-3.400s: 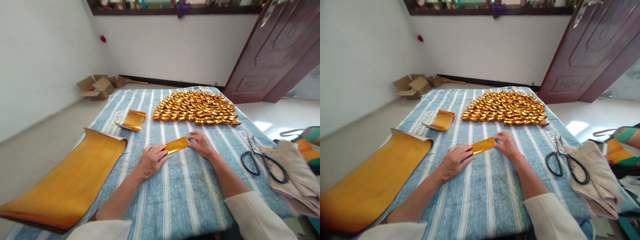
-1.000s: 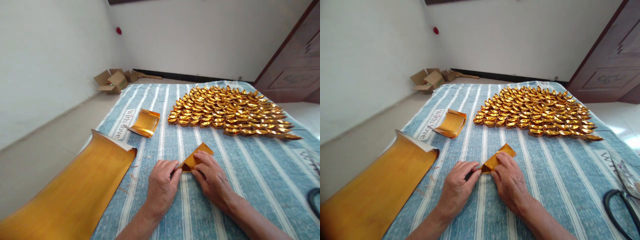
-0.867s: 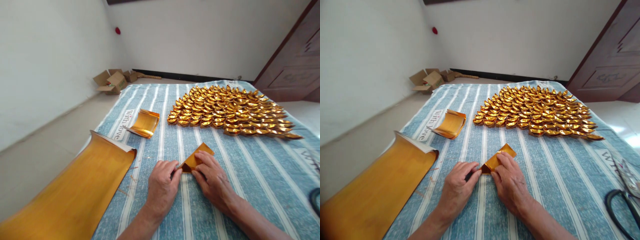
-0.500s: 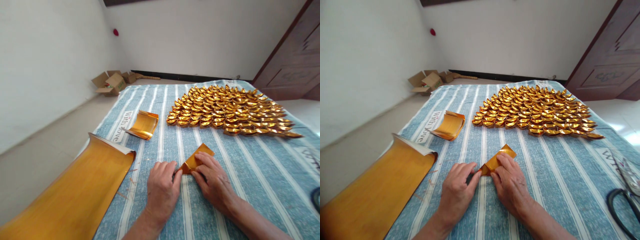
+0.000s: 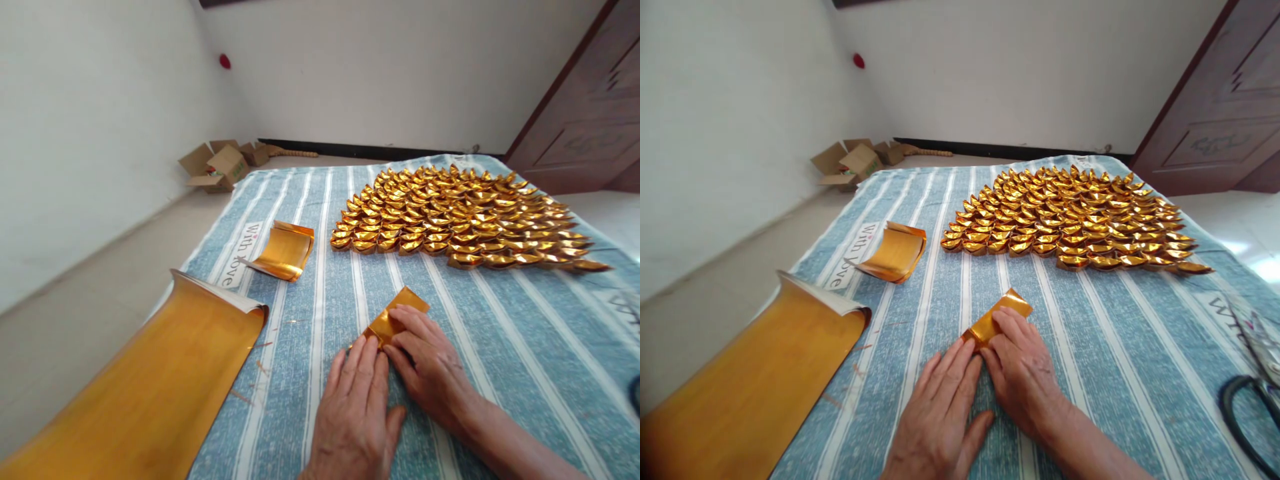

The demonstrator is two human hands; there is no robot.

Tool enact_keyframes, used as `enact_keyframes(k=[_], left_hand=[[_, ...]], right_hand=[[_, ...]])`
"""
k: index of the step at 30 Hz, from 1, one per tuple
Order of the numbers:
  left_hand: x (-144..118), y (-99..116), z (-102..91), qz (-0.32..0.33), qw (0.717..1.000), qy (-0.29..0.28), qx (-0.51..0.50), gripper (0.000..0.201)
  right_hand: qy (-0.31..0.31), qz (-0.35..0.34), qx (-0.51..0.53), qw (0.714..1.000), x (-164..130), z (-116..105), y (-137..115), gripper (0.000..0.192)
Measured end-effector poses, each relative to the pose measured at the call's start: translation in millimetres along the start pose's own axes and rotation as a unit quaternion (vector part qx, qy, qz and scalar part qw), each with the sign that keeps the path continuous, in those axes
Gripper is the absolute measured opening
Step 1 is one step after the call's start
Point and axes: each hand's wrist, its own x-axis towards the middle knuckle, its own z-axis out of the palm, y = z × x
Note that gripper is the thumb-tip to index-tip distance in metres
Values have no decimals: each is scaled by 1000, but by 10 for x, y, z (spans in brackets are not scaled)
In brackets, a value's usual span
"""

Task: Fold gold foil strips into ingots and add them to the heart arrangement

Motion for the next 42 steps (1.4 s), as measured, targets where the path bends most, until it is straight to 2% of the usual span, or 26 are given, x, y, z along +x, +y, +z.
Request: enact_keyframes(k=[11,18,42], left_hand=[[-30,1,69,3,1000,-7,-9,48],[-9,20,47,-1,1000,-15,-1,45],[18,50,34,-4,999,-27,23,44]], right_hand=[[5,1,0,1000,8,-12,-8,24],[-12,2,-6,1000,0,-24,-10,23],[0,-17,2,1000,-19,-55,5,20]])
